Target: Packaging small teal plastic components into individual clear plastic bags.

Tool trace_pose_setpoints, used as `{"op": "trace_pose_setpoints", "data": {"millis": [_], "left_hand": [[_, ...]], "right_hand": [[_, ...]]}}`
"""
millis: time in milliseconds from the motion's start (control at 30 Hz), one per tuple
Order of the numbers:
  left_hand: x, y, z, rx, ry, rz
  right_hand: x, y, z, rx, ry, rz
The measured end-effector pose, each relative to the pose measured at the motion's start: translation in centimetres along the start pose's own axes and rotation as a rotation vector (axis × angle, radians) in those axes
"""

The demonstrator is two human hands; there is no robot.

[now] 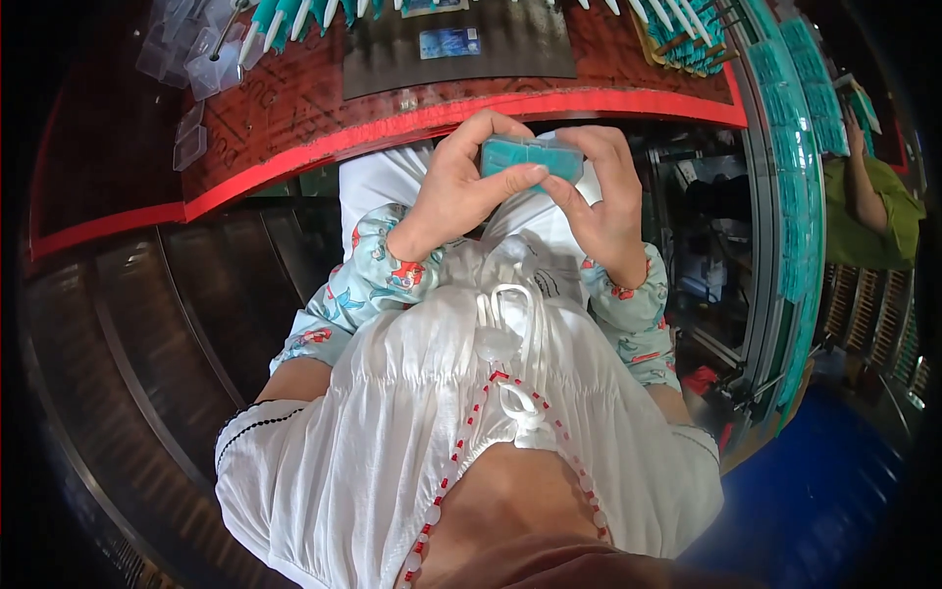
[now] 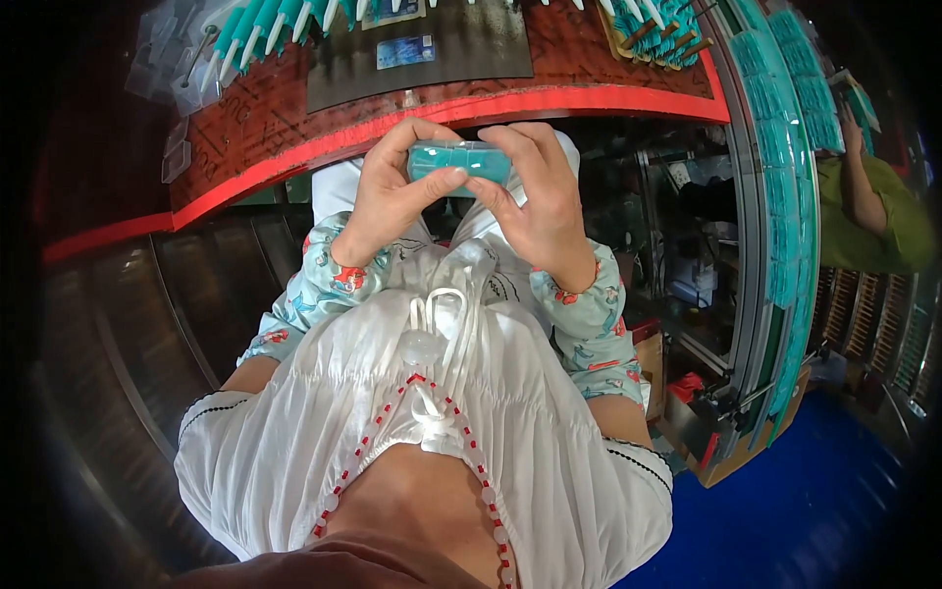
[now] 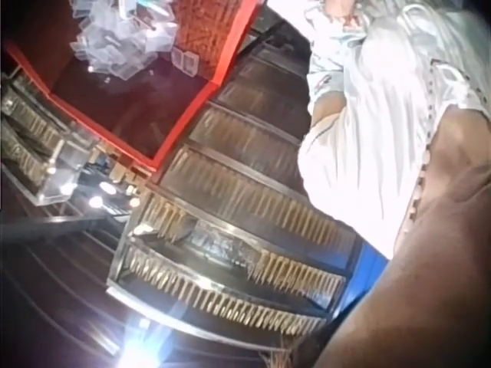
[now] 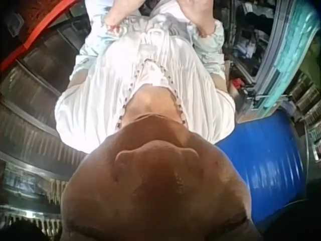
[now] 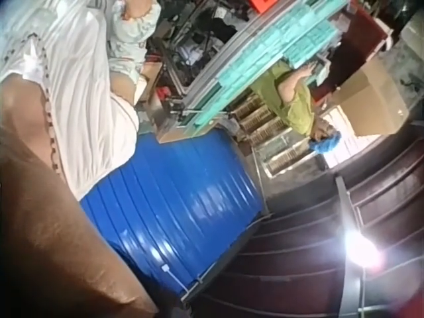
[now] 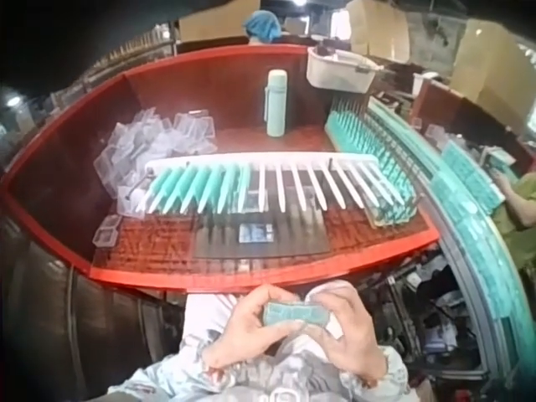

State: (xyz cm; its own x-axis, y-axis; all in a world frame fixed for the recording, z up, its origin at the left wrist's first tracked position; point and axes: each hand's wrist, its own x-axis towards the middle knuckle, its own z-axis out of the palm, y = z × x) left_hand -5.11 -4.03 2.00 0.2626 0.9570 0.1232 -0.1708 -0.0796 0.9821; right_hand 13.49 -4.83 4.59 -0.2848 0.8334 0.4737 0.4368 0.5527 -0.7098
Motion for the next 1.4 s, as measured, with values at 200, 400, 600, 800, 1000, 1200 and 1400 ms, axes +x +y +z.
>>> {"op": "trace_pose_setpoints", "data": {"millis": [200, 400, 600, 800, 1000, 1200, 1400], "left_hand": [[0.2, 0.6, 0.3, 0.132, -0.005, -0.006], [0.6, 0.7, -0.1, 0.444, -0.167, 0.161], [-0.9, -0.1, -0.7, 0.382, -0.084, 0.131], [-1.2, 0.1, -0.9, 0.165, -0.058, 0.072], [0.2, -0.7, 0.0, 0.134, -0.027, 0.120], [0.9, -0.8, 2.8, -0.436, -0.109, -0.319], [3.7, -1.2, 6.7, -0.314, -0.237, -0.403]], "right_hand": [[0.6, 0.2, -0.2, -0.221, -0.031, -0.119], [0.1, 0.8, 0.2, -0.126, -0.059, -0.050], [-0.6, 0.2, 0.8, 0.045, -0.066, 0.059], [-0.2, 0.6, 0.7, 0.328, -0.185, 0.148], [-0.8, 0.7, 1.6, 0.516, -0.050, 0.393], [-3.3, 1.6, 1.5, 0.727, 0.034, 0.201], [-4.7, 7.1, -12.6, 0.009, 0.582, 0.499]]}}
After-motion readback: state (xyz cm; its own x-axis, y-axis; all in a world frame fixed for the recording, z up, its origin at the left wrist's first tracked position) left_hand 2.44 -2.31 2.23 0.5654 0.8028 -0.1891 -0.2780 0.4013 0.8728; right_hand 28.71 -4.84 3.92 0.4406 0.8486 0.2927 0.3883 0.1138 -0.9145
